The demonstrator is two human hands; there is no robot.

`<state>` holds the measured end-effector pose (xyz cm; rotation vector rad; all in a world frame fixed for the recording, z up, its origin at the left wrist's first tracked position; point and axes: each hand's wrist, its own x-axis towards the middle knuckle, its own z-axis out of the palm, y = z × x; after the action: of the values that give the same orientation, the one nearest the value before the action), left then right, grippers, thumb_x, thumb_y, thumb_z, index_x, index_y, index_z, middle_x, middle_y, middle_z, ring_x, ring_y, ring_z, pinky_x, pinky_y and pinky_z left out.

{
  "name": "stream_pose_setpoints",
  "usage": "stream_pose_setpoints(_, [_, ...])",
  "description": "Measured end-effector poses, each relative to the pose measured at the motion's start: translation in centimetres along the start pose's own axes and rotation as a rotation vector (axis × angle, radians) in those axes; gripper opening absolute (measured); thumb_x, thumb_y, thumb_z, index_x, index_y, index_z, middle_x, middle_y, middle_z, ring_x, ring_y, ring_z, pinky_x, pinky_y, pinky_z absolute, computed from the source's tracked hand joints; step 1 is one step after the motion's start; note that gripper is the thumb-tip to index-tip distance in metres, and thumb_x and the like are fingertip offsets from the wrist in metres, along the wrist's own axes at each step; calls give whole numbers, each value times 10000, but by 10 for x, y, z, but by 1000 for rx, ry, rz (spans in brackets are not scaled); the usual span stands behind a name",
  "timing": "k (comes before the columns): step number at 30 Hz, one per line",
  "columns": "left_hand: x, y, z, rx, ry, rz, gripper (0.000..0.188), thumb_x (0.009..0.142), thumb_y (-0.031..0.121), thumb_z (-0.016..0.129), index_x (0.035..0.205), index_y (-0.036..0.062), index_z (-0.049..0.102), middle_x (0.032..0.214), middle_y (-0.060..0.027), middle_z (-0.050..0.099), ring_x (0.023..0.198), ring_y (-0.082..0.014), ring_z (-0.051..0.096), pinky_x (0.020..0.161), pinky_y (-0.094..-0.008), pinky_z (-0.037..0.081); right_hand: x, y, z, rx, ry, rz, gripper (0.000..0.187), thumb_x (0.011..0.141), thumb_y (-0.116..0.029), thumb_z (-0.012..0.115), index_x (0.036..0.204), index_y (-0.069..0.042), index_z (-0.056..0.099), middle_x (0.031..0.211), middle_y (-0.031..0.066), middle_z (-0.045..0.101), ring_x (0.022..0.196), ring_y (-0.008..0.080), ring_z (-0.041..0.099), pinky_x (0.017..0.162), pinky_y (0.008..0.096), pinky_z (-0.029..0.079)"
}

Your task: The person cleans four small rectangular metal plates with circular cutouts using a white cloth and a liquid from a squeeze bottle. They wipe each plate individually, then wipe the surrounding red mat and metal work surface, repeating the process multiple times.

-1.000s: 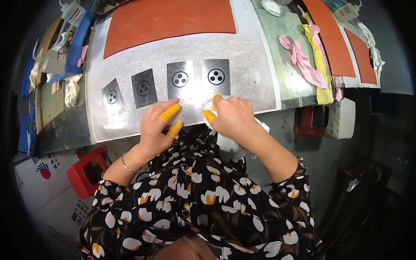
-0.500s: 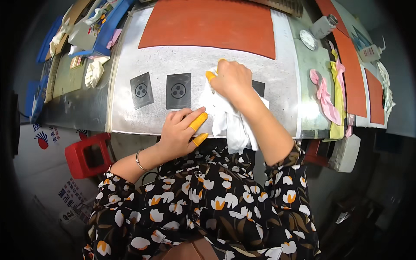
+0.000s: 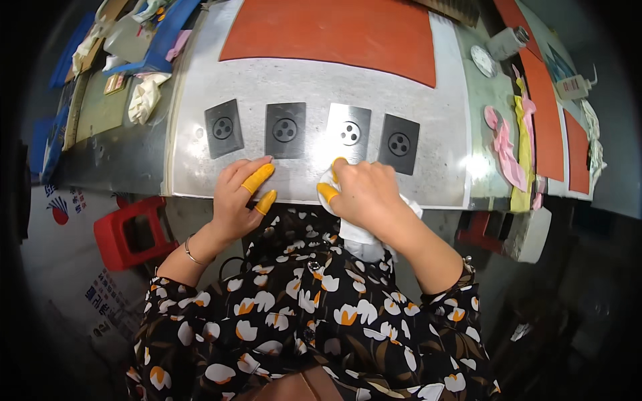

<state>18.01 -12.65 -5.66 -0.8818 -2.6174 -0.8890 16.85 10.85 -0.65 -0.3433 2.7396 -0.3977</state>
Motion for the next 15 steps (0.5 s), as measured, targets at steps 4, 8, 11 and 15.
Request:
stream_pose_setpoints(4, [2, 0, 0, 42, 12, 24, 366, 678, 123, 694, 1022, 28, 609, 1146, -72, 590, 951, -258, 541, 803, -372, 411, 57, -20, -27, 53, 206, -31, 329, 753, -347, 650, 830, -30, 607, 668, 189, 629, 650, 376, 617, 634, 457, 476])
stream_pose_setpoints(8, [-2, -6, 4, 56, -5, 36, 376, 682, 167, 696, 1026, 44, 607, 1180, -48, 573, 953, -224, 538, 800, -359, 394, 120, -32, -17, 26, 271, -23, 334, 741, -326, 650, 849, -11, 630, 749, 208, 641, 752, 371, 624, 663, 446, 481])
stream_pose_setpoints(11, [-3, -6, 2, 51, -8, 42, 377, 679, 170, 697, 1027, 56, 609, 1202, -34, 561, 965, -209, 531, 786, -345, 385, 129, -36, -4, 37, 294, 7, 360, 748, -351, 655, 832, -2, 631, 732, 207, 641, 742, 367, 628, 664, 449, 482])
stream_pose_setpoints(15, [-8, -9, 2, 22, -4, 32, 365, 685, 177, 700, 1019, 56, 616, 1198, -36, 565, 971, -211, 526, 772, -339, 383, 103, -50, 5, 26, 208, 22, 333, 753, -315, 627, 734, 16, 600, 681, 230, 623, 665, 375, 632, 618, 453, 495])
